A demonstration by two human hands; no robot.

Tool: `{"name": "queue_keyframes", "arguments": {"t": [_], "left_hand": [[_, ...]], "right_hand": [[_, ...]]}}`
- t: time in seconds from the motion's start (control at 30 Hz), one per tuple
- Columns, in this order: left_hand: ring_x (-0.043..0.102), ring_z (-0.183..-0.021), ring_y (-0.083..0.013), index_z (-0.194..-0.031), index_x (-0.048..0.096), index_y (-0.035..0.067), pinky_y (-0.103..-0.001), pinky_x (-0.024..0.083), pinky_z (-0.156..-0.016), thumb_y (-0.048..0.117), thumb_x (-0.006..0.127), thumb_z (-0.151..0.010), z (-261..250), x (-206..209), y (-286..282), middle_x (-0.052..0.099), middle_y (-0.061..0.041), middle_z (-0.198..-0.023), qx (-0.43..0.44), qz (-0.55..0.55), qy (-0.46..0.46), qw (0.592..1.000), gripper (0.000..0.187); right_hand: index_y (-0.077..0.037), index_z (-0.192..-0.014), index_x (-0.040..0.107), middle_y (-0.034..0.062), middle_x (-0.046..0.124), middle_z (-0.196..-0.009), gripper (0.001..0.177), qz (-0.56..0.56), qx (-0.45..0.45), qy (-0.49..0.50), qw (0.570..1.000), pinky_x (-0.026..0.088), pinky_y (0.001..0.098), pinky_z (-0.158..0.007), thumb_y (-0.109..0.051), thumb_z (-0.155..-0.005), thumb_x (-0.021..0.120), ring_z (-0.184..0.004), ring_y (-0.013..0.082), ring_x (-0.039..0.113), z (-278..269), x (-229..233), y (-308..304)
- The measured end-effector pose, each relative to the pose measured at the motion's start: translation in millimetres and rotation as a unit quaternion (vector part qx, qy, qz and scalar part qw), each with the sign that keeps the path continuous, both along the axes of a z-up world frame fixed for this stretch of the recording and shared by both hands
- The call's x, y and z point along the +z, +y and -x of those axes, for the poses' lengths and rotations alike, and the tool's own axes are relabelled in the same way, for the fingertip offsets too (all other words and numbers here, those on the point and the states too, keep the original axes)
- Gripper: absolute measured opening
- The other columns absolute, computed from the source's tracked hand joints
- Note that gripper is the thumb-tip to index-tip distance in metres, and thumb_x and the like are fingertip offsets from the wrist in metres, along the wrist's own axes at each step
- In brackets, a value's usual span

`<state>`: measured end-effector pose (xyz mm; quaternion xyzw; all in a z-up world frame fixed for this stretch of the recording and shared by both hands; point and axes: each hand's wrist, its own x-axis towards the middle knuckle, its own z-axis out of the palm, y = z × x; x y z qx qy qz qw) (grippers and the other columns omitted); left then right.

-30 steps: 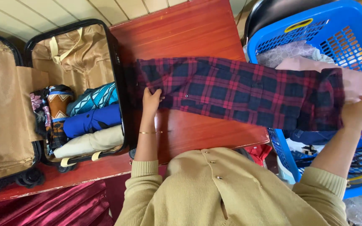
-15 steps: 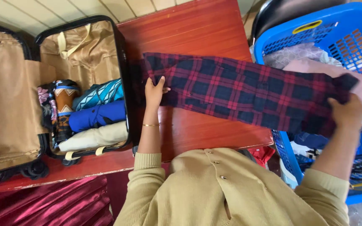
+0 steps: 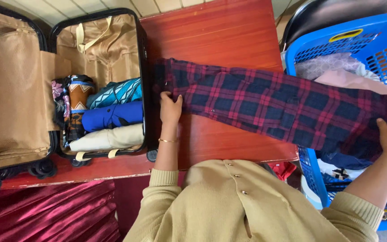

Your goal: The person packs a suitcase by hand, taking a patterned cloth, a plaid shirt, denim pants, and a sweater from a laundry basket. They fold each item on a table and place them into the suitcase one at a time.

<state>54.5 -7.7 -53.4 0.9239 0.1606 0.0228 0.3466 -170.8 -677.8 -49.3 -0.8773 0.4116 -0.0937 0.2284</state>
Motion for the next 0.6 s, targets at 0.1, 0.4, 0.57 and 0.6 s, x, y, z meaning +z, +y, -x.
{"name": "queue_keyframes", "arguments": {"t": [0.1,0.4,0.57,0.6], "left_hand": [[0.057,-0.119,-0.0446,-0.139,0.054,0.006,-0.051,0.049,-0.1,0.038,0.071,-0.094,-2.8,-1.9,-18.8,0.052,-0.023,-0.138,-0.036,-0.106,-0.09,0.99,0.058],[0.009,-0.151,-0.0509,-0.159,0.031,0.011,-0.072,0.012,-0.115,0.06,0.058,-0.095,-99.7,-49.4,-32.5,0.015,-0.026,-0.166,-0.2,-0.161,0.021,0.966,0.085],[0.012,-0.158,-0.045,-0.16,0.034,0.016,-0.069,0.012,-0.123,0.056,0.06,-0.094,-140.8,-48.3,-47.4,0.018,-0.021,-0.17,-0.197,-0.139,-0.015,0.97,0.082],[0.016,-0.162,-0.0435,-0.162,0.036,0.018,-0.07,0.014,-0.128,0.055,0.057,-0.1,-133.9,-49.7,-62.7,0.022,-0.018,-0.173,-0.174,-0.169,-0.052,0.969,0.075]], "right_hand": [[0.014,-0.143,0.05,0.0359,0.06,-0.142,0.094,0.0,-0.005,-0.035,0.999,0.047,0.0498,-0.109,-0.048,-0.084,0.089,-0.131,0.0454,0.06,8.1,2.7,-1.0],[0.009,-0.119,0.073,0.0347,0.071,-0.115,0.08,-0.07,-0.003,0.135,0.988,0.05,0.0561,-0.094,-0.064,-0.089,0.083,-0.109,0.049,0.068,20.0,11.9,-15.6],[0.006,-0.107,0.078,0.0355,0.072,-0.103,0.071,-0.007,0.003,0.147,0.989,0.051,0.0561,-0.088,-0.063,-0.091,0.082,-0.1,0.0497,0.069,28.7,5.1,-12.7],[0.006,-0.106,0.078,0.0355,0.071,-0.103,0.07,0.0,-0.003,0.141,0.99,0.052,0.0557,-0.089,-0.061,-0.089,0.082,-0.1,0.0494,0.069,29.5,3.9,-12.6]]}}
